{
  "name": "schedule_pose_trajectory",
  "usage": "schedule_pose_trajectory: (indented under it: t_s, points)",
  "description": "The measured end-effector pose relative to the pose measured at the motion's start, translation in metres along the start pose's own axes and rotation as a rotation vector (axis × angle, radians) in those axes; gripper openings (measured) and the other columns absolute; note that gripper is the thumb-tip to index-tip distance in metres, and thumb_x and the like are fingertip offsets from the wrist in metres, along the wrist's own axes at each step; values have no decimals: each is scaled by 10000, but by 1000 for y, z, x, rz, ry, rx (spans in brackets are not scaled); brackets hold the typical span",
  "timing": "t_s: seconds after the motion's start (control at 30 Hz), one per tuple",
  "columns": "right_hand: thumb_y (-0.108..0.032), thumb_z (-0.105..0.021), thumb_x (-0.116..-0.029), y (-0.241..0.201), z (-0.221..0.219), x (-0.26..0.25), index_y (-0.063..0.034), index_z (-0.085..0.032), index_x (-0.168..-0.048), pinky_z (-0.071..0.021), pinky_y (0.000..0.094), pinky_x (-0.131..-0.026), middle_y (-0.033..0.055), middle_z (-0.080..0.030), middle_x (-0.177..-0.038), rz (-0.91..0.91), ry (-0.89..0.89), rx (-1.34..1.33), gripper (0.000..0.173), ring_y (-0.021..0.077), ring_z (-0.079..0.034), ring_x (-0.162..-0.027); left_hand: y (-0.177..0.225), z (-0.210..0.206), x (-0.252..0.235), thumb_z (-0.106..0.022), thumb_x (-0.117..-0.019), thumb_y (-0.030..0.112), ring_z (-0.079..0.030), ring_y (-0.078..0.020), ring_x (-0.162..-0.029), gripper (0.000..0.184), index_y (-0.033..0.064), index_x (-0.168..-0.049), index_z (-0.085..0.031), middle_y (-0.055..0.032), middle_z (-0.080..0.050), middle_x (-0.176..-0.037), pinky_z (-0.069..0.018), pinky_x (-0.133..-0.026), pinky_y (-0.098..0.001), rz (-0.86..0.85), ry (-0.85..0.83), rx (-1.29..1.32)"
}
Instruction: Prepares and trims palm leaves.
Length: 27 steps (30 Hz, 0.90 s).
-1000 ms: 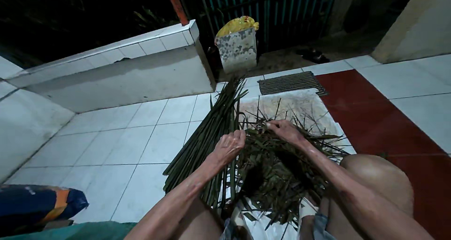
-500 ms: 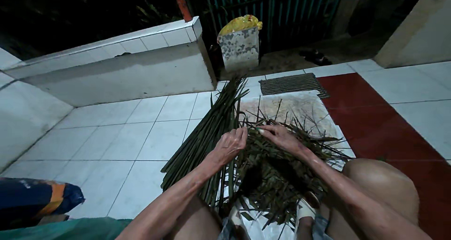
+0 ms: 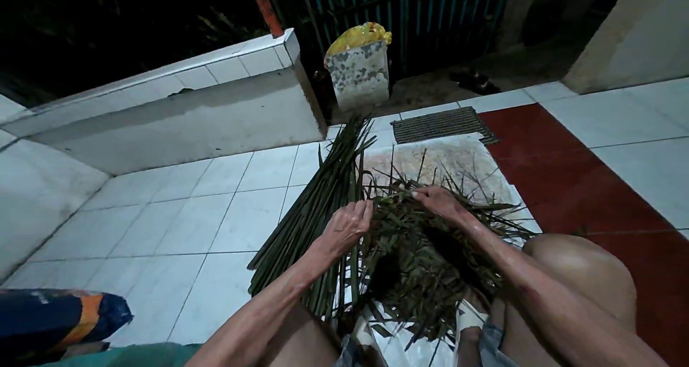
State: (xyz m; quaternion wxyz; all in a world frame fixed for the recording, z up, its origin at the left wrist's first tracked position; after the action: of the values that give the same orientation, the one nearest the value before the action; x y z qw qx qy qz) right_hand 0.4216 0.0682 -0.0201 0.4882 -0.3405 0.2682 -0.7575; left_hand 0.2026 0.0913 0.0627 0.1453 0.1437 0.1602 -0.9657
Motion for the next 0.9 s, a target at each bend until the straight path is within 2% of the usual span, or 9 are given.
schedule_pose_trajectory:
  t_s: [0.1, 0.2, 0.27, 0.37, 0.43, 0.53, 0.6, 0.7, 0.9]
  points:
    - [-326, -475, -1097, 13, 16, 1, -49, -686, -1286, -463, 619, -996, 235, -684, -1197, -52, 127, -18, 396, 404, -638, -1141, -16, 1, 2, -546, -991, 48, -734, -345, -776, 248, -31, -1185, -679, -193, -710, -961, -608, -644, -453, 138, -73, 155]
    - [-322, -453, -1105, 9, 33, 6, -66, -663, -1332, -503, 588, -946, 215, -701, -1127, 45, 312, -98, 402, 370, -672, -1038, -44, -6, 6, -466, -1058, 180, -741, -345, -932, 324, 19, -1219, -698, -174, -746, -1052, -589, -831, -533, 420, -222, 435]
    - [-344, -472, -1096, -4, 37, 13, -77, -651, -1349, -529, 554, -901, 194, -705, -1085, 123, 352, -165, 409, 326, -681, -963, -58, -14, 9, -437, -1083, 254, -722, -295, -950, 364, 24, -1248, -665, -153, -734, -1023, -569, -901, -499, 549, -299, 643]
    - [-374, -497, -1079, -41, 29, 27, -102, -659, -1343, -555, 456, -841, 132, -710, -1036, 277, 274, -218, 413, 228, -675, -889, -60, -9, 4, -432, -1087, 255, -710, -215, -816, 354, 2, -1229, -636, -116, -714, -929, -597, -818, -418, 618, -281, 863]
    - [-388, -493, -1075, -63, 14, 35, -126, -658, -1363, -561, 423, -875, 106, -724, -1098, 353, 188, -222, 423, 191, -688, -932, -58, -4, -2, -424, -1089, 246, -693, -212, -794, 357, -10, -1240, -621, -128, -692, -931, -597, -790, -405, 632, -249, 906]
    - [-393, -481, -1076, -80, -5, 40, -151, -650, -1381, -559, 433, -901, 101, -725, -1140, 396, 112, -209, 424, 199, -695, -965, -57, 6, -6, -411, -1090, 242, -672, -202, -845, 361, 7, -1214, -654, -123, -694, -972, -565, -827, -398, 628, -172, 879]
    - [-411, -469, -1076, -79, -11, 40, -174, -649, -1386, -561, 446, -910, 90, -724, -1157, 390, 116, -210, 430, 201, -697, -982, -53, 9, -1, -419, -1083, 237, -669, -169, -827, 349, 24, -1168, -681, -95, -705, -961, -563, -802, -369, 633, -110, 889]
    - [-425, -455, -1081, -74, -15, 39, -209, -650, -1394, -538, 473, -980, 75, -722, -1215, 361, 131, -194, 428, 212, -693, -1072, -47, 12, 4, -420, -1086, 233, -643, -159, -765, 340, 30, -1147, -686, -77, -680, -897, -557, -749, -352, 642, -108, 885]
    - [-435, -453, -1081, -59, -1, 30, -208, -665, -1378, -528, 506, -979, 88, -726, -1189, 298, 146, -186, 430, 235, -690, -1079, -33, 18, 14, -425, -1089, 235, -655, -138, -801, 335, 57, -1160, -699, -54, -703, -939, -559, -774, -345, 651, -117, 844]
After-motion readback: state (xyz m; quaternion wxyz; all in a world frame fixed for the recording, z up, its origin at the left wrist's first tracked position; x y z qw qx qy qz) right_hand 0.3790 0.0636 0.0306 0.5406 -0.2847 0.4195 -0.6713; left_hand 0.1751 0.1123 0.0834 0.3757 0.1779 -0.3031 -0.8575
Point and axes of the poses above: each hand's wrist, its own x-axis away from the middle knuckle, its own z-axis out of the back of the hand, y = z × x, the point moved 9 cm from there along -x, towards the middle knuckle
